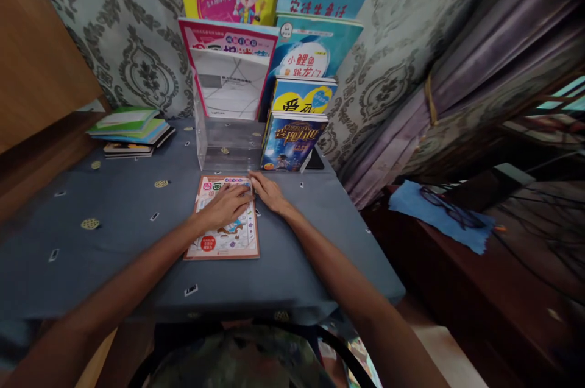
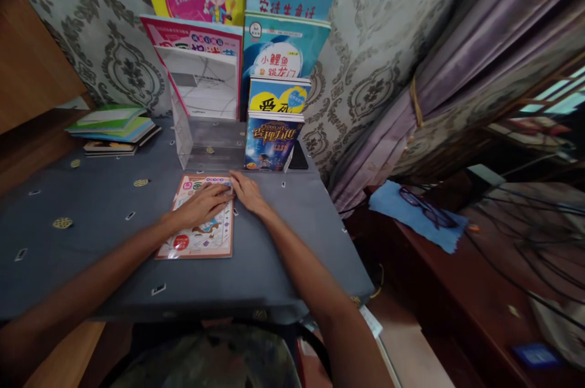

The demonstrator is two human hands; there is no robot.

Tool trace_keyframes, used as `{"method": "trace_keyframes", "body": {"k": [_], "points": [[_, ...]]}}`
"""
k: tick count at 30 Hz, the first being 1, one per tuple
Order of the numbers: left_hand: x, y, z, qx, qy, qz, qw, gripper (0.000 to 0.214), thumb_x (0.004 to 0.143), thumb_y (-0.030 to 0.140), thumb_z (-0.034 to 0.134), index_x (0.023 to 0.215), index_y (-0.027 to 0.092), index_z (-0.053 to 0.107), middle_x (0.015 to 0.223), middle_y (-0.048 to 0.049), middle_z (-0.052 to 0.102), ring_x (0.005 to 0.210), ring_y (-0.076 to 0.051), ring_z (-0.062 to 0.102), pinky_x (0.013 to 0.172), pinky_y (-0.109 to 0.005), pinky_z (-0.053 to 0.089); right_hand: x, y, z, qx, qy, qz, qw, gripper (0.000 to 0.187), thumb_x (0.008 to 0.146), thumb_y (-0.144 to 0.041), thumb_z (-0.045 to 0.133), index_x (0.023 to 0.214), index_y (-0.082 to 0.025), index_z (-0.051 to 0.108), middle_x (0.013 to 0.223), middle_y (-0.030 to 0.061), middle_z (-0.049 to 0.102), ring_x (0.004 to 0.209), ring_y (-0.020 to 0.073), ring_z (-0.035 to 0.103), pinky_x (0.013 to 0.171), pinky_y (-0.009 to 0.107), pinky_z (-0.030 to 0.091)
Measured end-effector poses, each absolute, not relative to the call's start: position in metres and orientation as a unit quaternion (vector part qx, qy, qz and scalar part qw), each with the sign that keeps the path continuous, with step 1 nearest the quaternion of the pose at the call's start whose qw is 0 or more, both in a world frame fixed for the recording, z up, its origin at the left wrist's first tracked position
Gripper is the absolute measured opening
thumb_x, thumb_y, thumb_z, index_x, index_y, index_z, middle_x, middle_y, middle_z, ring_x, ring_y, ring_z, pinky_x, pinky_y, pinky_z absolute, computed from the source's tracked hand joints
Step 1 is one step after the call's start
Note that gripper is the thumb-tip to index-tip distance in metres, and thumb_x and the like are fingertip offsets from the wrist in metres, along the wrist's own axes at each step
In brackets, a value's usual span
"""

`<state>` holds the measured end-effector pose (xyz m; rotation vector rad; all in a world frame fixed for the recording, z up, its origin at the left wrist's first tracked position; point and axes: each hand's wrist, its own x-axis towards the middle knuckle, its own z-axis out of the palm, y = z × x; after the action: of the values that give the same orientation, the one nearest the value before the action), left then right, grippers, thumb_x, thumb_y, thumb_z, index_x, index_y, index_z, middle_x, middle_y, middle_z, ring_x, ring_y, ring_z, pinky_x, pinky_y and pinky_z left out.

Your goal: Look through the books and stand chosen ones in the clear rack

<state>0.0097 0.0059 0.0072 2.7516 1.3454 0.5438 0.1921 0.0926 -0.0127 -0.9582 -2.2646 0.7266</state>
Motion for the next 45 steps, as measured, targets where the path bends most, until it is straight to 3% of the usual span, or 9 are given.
{"method": "trace_keyframes", "body": {"k": [8,14,27,41,45], "points": [[0.014,-0.038,0.018,0.907,0.396,0.136,0.054,0.039,0.101,0.040,0.040,0.134,0.026,0.057,0.138,-0.0121,0.055,0.131,-0.028,0.047,0.112,-0.060,0.029,0.191,0.091,-0.012,-0.370,-0.850,0.259,0.270,0.041,0.103,-0.037,0.035,0.135,-0.021,0.054,0.134,0.0090,0.063,0.124,0.0228,0.059,0.106,0.042,0.043],[0.015,-0.067,0.020,0.921,0.360,0.123,0.078,0.053,0.095,0.057,0.046,0.138,0.027,0.052,0.143,-0.0125,0.053,0.137,-0.029,0.042,0.117,-0.060,0.019,0.191,0.091,-0.014,-0.367,-0.853,0.254,0.270,0.042,0.103,-0.038,0.035,0.136,-0.020,0.054,0.135,0.0093,0.062,0.124,0.0228,0.058,0.108,0.041,0.042],[0.013,-0.069,0.011,0.927,0.360,0.106,0.009,0.051,0.100,0.053,0.038,0.141,0.024,0.049,0.147,-0.0114,0.051,0.140,-0.028,0.038,0.120,-0.057,0.013,0.190,0.087,-0.013,-0.349,-0.868,0.223,0.275,0.040,0.102,-0.036,0.036,0.132,-0.021,0.057,0.134,0.0097,0.064,0.126,0.0227,0.057,0.109,0.041,0.041],[0.007,-0.048,0.005,0.920,0.372,0.121,0.013,0.048,0.100,0.051,0.039,0.141,0.027,0.050,0.145,-0.0098,0.053,0.140,-0.027,0.039,0.120,-0.057,0.014,0.189,0.088,-0.013,-0.348,-0.878,0.199,0.263,0.038,0.101,-0.031,0.038,0.131,-0.020,0.058,0.133,0.0103,0.064,0.124,0.0228,0.059,0.109,0.042,0.042],[0.007,-0.050,0.005,0.921,0.371,0.119,0.018,0.050,0.100,0.052,0.039,0.141,0.027,0.049,0.146,-0.0089,0.052,0.142,-0.026,0.037,0.120,-0.056,0.014,0.189,0.086,-0.012,-0.351,-0.883,0.192,0.247,0.039,0.098,-0.029,0.047,0.133,-0.017,0.056,0.130,0.0113,0.066,0.120,0.0237,0.060,0.106,0.041,0.043]]}}
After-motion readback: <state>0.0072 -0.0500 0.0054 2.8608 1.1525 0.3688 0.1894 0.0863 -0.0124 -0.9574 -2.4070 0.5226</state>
